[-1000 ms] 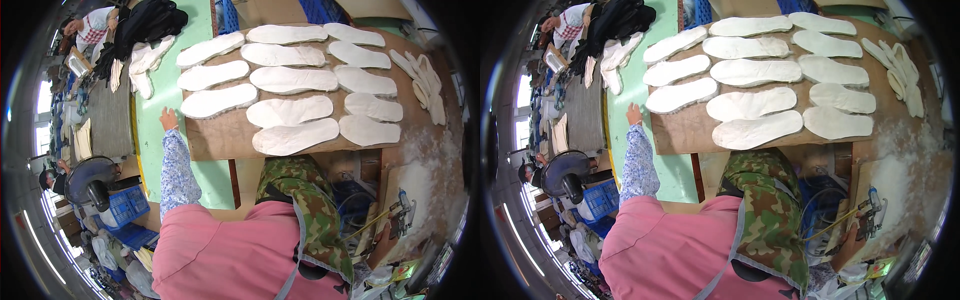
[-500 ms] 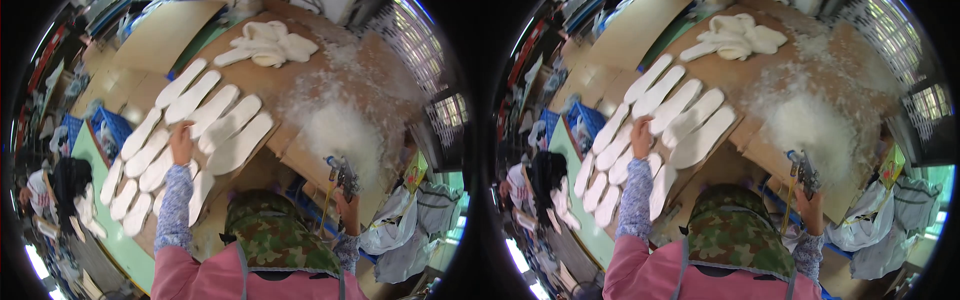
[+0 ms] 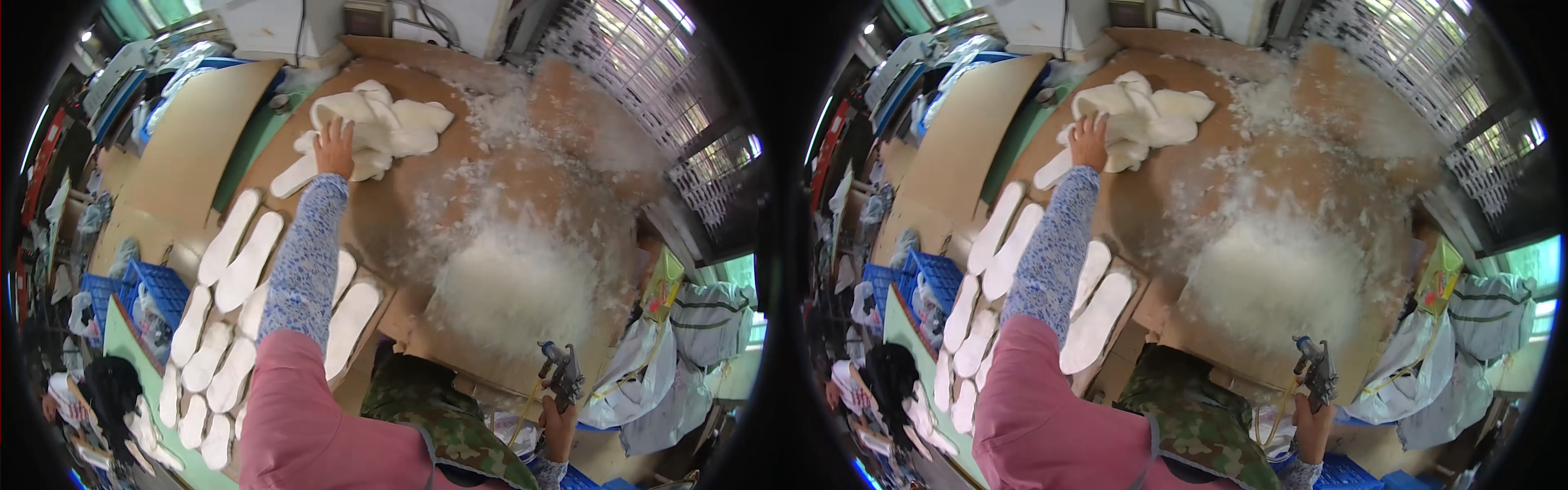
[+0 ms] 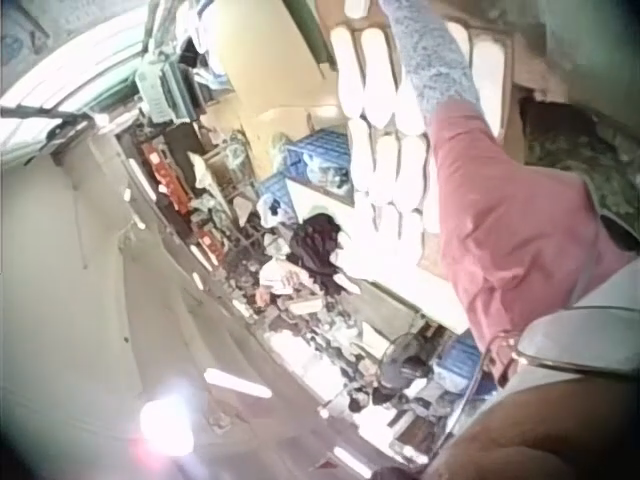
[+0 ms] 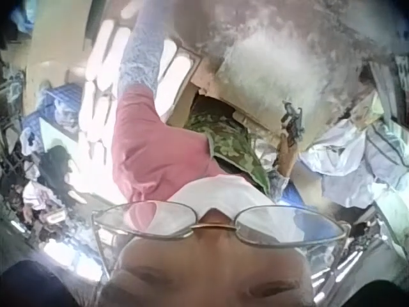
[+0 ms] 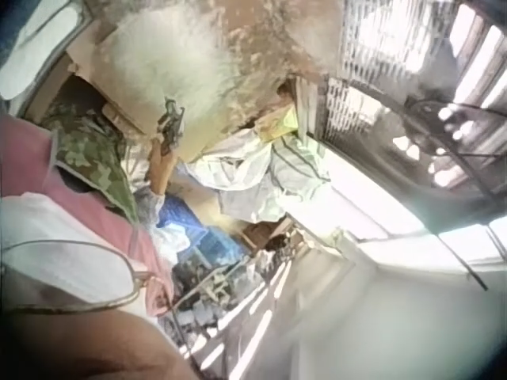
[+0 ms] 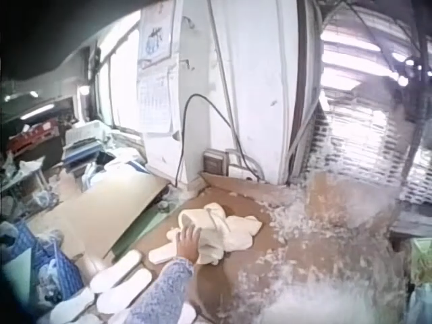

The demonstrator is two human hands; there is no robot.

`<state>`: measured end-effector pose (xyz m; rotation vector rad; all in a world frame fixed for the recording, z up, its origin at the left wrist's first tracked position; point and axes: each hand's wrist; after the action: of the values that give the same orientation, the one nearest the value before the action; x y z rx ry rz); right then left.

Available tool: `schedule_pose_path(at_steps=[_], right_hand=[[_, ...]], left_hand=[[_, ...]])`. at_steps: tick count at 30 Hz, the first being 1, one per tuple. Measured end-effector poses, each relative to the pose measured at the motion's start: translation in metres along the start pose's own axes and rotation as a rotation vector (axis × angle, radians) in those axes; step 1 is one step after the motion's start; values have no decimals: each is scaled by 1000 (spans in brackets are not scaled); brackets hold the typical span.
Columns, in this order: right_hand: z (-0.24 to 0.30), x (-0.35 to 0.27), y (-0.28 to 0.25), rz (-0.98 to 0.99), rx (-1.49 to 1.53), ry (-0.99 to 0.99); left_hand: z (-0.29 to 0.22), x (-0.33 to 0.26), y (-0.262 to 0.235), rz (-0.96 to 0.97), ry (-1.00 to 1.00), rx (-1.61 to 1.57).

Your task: Spraying shoe insoles with a handheld spray gun and arranging them on a workbench.

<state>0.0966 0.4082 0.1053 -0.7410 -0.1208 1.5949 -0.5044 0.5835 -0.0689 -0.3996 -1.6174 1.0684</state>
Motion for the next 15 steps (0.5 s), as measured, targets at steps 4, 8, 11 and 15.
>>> schedule_pose_path(at_steps=[4, 8, 11, 15], right_hand=[[1, 3, 3, -83, 102, 40], [-8, 8, -1, -54, -2, -2], [-15, 9, -4, -48, 17, -6], [-16, 3, -16, -64, 40, -18]], left_hand=[[9, 39, 21, 259, 104, 57], [-20, 88, -18, 288, 292, -157], [-83, 113, -90, 189, 598, -446], [-170, 107, -191, 0, 833, -597]])
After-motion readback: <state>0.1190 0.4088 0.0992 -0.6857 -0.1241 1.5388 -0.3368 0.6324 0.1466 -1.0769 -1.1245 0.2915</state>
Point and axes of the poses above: each hand's wrist, its own x-axis towards the middle knuckle, its own y-axis out of the palm, z = x × y, and after that the axes turned 1 degree about y, right-handed
